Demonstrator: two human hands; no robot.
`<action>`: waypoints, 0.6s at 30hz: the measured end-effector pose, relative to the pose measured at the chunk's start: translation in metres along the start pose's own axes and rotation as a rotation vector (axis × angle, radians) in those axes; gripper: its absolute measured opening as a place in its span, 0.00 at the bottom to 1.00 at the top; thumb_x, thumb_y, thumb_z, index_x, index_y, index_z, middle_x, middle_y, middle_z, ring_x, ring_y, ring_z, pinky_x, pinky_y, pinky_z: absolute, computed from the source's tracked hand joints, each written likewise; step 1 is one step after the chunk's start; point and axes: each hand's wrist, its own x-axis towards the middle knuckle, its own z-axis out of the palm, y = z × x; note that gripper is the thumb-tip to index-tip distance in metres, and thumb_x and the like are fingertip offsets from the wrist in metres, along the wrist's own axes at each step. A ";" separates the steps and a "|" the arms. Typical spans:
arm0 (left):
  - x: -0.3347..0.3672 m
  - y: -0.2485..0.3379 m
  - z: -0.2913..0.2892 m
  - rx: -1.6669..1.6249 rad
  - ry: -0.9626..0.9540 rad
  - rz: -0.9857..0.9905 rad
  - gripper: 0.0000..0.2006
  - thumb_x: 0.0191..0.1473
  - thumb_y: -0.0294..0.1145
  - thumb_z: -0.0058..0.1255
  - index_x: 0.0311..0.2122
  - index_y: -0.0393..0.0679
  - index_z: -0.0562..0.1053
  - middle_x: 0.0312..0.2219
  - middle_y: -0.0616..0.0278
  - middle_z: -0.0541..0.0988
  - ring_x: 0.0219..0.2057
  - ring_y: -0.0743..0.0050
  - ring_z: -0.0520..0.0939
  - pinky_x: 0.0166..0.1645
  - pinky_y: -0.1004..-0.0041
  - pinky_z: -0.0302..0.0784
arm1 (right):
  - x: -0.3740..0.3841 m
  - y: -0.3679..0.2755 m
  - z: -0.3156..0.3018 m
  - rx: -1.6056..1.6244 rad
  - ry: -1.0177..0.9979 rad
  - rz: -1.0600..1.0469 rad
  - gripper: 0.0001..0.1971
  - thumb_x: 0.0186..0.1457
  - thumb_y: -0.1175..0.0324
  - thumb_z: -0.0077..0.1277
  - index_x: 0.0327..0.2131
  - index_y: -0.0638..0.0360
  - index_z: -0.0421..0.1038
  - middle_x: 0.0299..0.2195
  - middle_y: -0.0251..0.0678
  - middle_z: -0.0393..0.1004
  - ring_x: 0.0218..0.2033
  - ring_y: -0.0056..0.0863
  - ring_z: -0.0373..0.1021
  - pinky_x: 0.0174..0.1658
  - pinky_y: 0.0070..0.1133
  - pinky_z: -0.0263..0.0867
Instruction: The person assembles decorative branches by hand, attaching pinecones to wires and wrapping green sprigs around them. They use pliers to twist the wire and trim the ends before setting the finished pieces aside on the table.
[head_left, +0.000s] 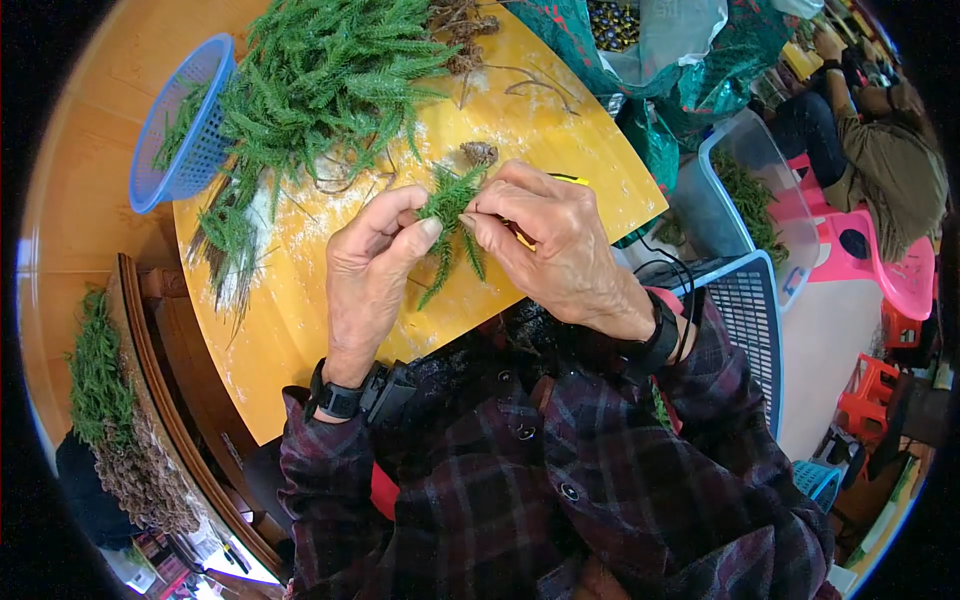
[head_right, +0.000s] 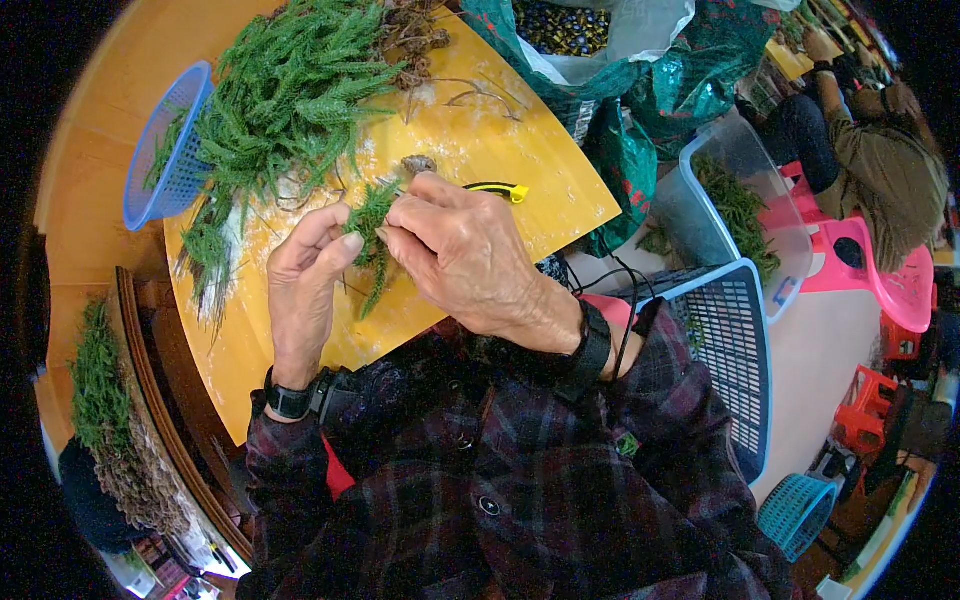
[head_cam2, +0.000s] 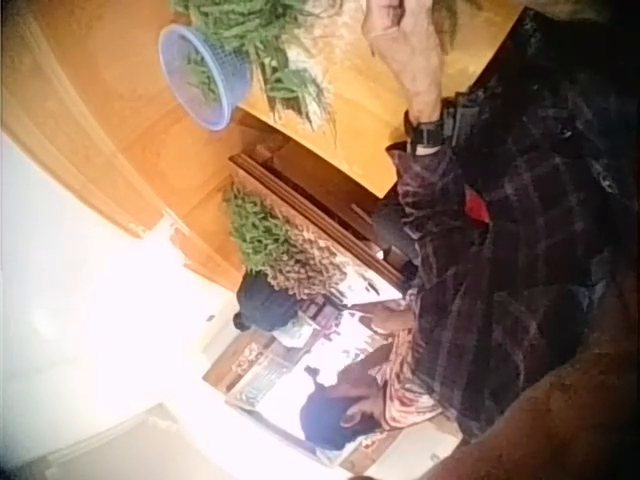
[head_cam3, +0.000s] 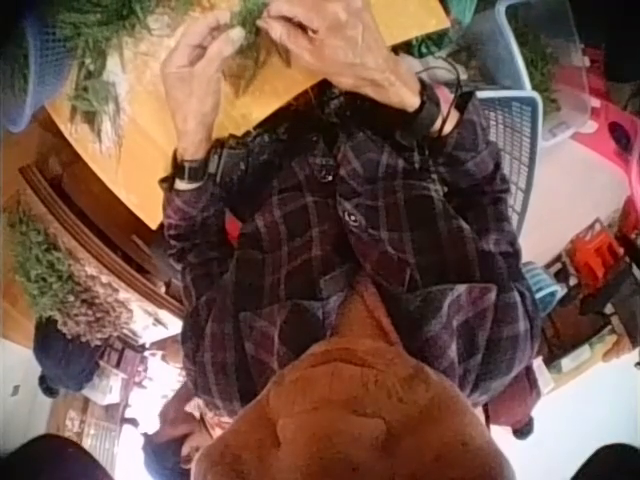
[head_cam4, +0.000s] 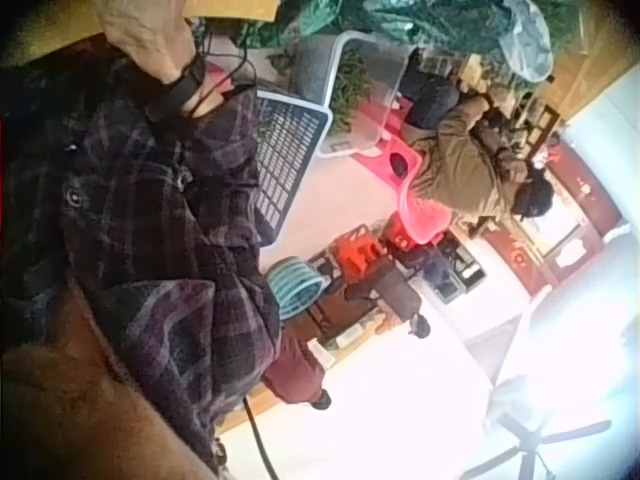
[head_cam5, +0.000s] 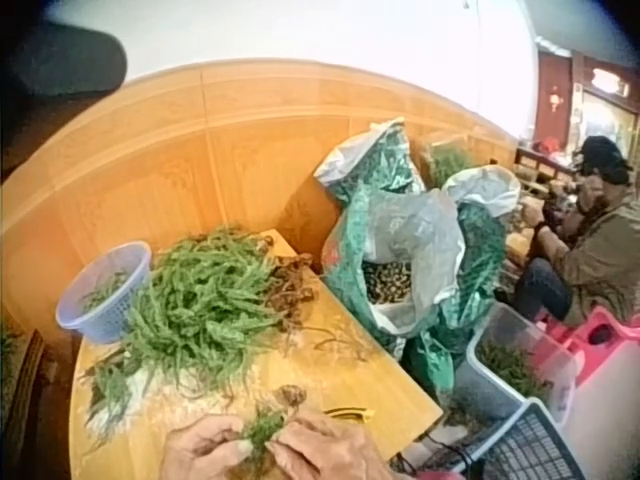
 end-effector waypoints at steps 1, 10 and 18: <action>0.000 0.000 0.000 -0.006 0.011 -0.012 0.14 0.50 0.22 0.53 0.44 0.36 0.72 0.29 0.70 0.73 0.31 0.87 0.72 0.38 0.84 0.68 | 0.000 0.000 0.000 -0.008 -0.008 0.003 0.04 0.46 0.78 0.54 0.28 0.65 0.71 0.25 0.40 0.71 0.25 0.36 0.70 0.27 0.24 0.65; 0.001 -0.007 0.000 -0.052 0.030 -0.046 0.13 0.50 0.22 0.53 0.43 0.37 0.73 0.28 0.71 0.73 0.31 0.88 0.72 0.38 0.84 0.68 | -0.001 0.001 -0.001 -0.053 -0.046 0.003 0.04 0.47 0.78 0.54 0.28 0.65 0.71 0.25 0.40 0.71 0.25 0.38 0.70 0.27 0.25 0.65; -0.004 0.001 0.005 0.003 0.008 -0.056 0.12 0.51 0.23 0.53 0.43 0.36 0.73 0.29 0.71 0.74 0.31 0.88 0.72 0.37 0.83 0.68 | -0.003 -0.002 -0.002 -0.040 -0.044 0.004 0.04 0.46 0.78 0.54 0.27 0.64 0.70 0.25 0.40 0.69 0.24 0.38 0.69 0.27 0.26 0.65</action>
